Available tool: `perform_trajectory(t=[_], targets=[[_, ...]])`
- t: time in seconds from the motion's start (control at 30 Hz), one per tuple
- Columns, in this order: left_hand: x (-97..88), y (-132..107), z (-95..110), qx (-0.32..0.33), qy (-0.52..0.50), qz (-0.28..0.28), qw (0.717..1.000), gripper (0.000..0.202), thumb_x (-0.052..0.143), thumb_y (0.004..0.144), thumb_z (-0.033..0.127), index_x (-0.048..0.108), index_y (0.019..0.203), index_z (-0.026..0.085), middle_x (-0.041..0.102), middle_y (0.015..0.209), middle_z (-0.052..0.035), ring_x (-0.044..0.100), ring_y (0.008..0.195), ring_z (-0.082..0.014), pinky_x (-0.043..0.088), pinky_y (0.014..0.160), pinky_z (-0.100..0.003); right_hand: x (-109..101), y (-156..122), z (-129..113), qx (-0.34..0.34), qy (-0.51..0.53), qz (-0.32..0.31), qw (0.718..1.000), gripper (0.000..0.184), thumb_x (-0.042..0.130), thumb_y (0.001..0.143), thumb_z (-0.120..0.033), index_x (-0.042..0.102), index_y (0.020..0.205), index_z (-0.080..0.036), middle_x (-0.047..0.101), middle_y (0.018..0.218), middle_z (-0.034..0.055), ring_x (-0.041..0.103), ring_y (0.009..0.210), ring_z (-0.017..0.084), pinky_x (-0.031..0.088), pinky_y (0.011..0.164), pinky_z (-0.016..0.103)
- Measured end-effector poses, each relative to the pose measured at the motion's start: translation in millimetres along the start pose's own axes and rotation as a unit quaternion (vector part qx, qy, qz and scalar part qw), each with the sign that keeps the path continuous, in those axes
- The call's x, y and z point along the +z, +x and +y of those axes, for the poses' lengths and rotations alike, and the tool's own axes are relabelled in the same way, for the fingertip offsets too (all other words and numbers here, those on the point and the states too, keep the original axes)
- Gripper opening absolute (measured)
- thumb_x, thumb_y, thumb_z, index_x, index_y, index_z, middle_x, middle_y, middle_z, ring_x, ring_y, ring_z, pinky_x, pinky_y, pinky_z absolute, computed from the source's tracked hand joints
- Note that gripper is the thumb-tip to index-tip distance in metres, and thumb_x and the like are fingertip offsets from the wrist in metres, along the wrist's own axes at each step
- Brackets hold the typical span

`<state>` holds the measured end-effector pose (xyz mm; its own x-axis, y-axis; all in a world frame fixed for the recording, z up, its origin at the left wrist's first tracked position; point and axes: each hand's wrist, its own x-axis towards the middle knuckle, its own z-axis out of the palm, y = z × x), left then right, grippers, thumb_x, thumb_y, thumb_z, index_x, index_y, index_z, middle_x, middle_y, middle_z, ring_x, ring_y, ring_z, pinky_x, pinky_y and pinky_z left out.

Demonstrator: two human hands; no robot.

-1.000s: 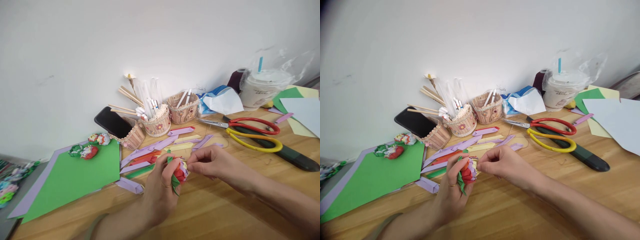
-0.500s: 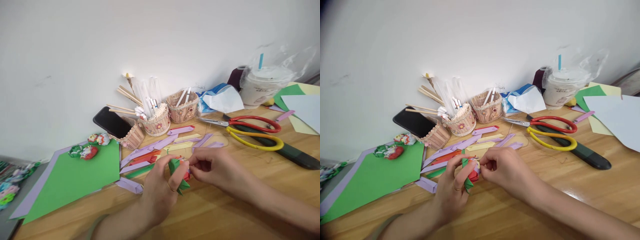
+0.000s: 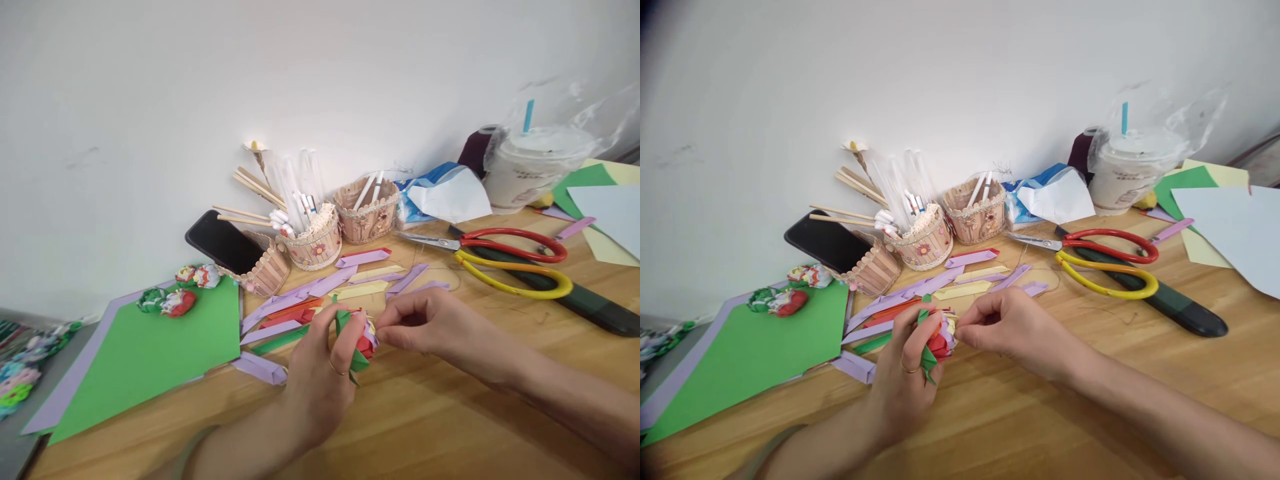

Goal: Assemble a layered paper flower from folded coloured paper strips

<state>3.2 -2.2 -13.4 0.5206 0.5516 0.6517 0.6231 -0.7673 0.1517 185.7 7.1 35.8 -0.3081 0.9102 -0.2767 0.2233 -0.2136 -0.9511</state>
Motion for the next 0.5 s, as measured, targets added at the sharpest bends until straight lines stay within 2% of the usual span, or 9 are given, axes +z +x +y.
perform_trajectory(t=[0.27,0.4,0.5], targets=[[-0.7,-0.4,-0.3,0.020,-0.043,0.011,0.999,0.059,0.047,0.073,-0.002,0.030,0.126,0.017,0.042,0.114,-0.0143,0.048,0.105,-0.0201,0.052,0.079,-0.034,0.6,-0.5,-0.7,0.018,0.021,-0.011,1.000,0.008,0.063,0.063,-0.021,0.066,0.059,-0.015,0.059,0.056,-0.0031,0.044,0.052,0.007,0.032,0.049,0.021],[0.1,-1.5,-0.6,0.021,-0.054,0.025,0.998,0.065,0.047,0.072,-0.003,0.026,0.130,0.016,0.041,0.114,-0.0153,0.047,0.106,-0.0210,0.051,0.080,-0.035,1.4,-1.2,-1.7,0.026,0.031,-0.021,0.999,0.008,0.065,0.063,-0.022,0.064,0.058,-0.015,0.053,0.051,-0.0051,0.037,0.046,0.005,0.027,0.044,0.020],[1.3,-2.7,-0.7,0.023,-0.057,0.035,0.998,0.070,0.048,0.070,-0.005,0.024,0.133,0.016,0.041,0.116,-0.0156,0.048,0.105,-0.0209,0.050,0.082,-0.037,2.3,-4.1,-1.3,0.006,0.015,-0.024,1.000,0.011,0.063,0.066,-0.023,0.063,0.059,-0.015,0.052,0.052,-0.0045,0.037,0.046,0.006,0.028,0.044,0.020]])
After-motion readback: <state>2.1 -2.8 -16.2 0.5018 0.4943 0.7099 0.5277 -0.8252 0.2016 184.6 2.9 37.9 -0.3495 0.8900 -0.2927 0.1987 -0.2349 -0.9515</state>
